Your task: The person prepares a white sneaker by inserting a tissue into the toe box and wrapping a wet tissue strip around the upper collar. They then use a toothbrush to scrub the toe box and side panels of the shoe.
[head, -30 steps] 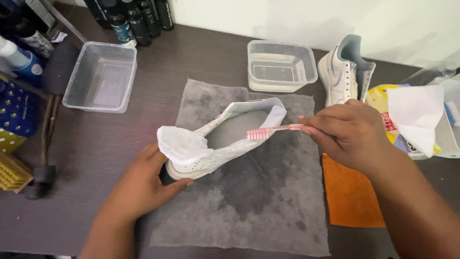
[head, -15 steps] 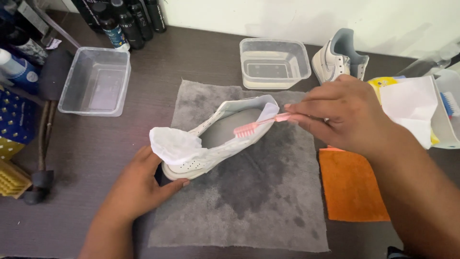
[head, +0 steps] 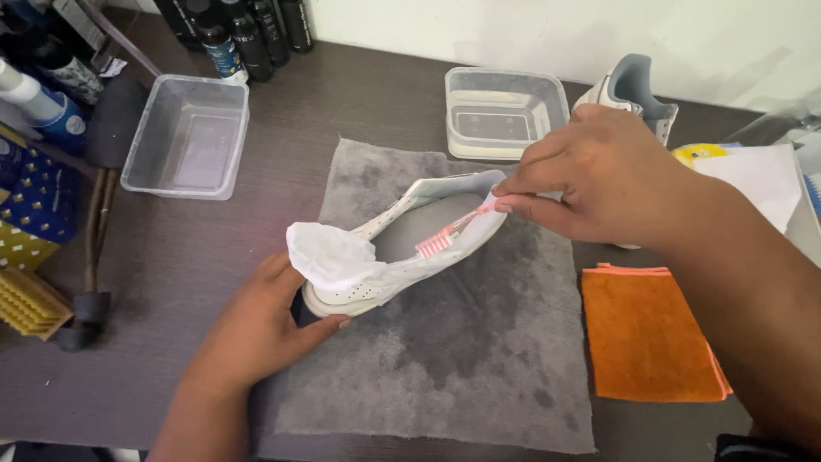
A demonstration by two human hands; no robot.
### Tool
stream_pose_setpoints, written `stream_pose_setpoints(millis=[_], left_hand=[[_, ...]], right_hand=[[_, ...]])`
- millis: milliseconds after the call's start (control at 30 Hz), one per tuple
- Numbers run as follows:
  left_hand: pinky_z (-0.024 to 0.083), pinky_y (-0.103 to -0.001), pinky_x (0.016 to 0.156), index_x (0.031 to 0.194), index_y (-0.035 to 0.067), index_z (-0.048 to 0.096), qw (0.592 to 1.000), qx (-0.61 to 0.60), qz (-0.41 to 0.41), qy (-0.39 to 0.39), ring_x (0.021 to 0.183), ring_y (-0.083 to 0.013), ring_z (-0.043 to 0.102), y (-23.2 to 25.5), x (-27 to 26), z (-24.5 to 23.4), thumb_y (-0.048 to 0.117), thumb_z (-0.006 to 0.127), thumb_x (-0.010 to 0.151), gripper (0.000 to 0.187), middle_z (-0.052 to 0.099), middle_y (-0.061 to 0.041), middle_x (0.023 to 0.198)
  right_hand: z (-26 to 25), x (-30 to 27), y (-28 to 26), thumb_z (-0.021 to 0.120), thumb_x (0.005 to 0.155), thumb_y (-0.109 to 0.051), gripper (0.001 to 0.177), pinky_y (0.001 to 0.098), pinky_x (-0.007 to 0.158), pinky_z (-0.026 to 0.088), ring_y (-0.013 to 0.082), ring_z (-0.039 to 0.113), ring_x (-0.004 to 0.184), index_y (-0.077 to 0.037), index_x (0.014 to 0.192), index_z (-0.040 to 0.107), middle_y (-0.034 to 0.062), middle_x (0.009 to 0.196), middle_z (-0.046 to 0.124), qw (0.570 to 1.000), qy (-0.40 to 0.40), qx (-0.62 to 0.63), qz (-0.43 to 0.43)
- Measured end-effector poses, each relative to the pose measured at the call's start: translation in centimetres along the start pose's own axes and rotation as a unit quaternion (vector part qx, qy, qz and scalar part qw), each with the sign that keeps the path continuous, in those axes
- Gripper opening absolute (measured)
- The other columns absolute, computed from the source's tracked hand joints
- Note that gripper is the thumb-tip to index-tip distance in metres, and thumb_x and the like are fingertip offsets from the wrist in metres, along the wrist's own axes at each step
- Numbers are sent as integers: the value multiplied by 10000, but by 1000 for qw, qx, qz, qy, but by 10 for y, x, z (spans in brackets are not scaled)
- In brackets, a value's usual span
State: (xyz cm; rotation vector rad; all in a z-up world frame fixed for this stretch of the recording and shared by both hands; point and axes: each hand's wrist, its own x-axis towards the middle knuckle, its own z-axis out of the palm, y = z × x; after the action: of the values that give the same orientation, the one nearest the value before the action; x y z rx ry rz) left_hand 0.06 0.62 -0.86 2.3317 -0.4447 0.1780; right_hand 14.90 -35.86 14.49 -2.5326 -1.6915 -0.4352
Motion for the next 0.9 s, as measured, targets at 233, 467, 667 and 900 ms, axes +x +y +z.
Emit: stream_pose_setpoints(millis=[233,467,667,900], left_hand=[[479,-437,1069,1396,87,613,1000,6,21,0,1305,-331,604,-3,-1,1,382,869,811,703,654,-126,1432],[484,-450,1062,1392,100,620,999,19,36,0,1300,-333,603,-8,-1,4,404,863,816,695,664,-112,1424],[500,-442,1028,1363,89,630,999,26,25,-6,1260,-326,618,-5,0,3,378,867,799,677,678,-104,1391],[489,-451,1053,1378,82,621,999,32,22,-9,1289,-328,605,-8,-1,4,415,858,814,697,662,-119,1419]], right_hand=[[-23,-16,26,593,1135,-376,259,351,730,517,122,696,797,-346,1248,824,-75,980,784,993,14,-38,114],[17,-29,66,446,1167,-441,411,575,787,569,427,710,1054,-228,1328,758,134,1256,751,875,-161,-138,436],[69,-60,86,504,1161,-409,308,496,577,528,352,700,860,-265,1165,776,4,1018,713,897,-125,-192,379],[73,-56,77,480,1176,-417,362,451,502,479,293,681,900,-252,1012,758,-6,937,670,891,-161,-155,395]])
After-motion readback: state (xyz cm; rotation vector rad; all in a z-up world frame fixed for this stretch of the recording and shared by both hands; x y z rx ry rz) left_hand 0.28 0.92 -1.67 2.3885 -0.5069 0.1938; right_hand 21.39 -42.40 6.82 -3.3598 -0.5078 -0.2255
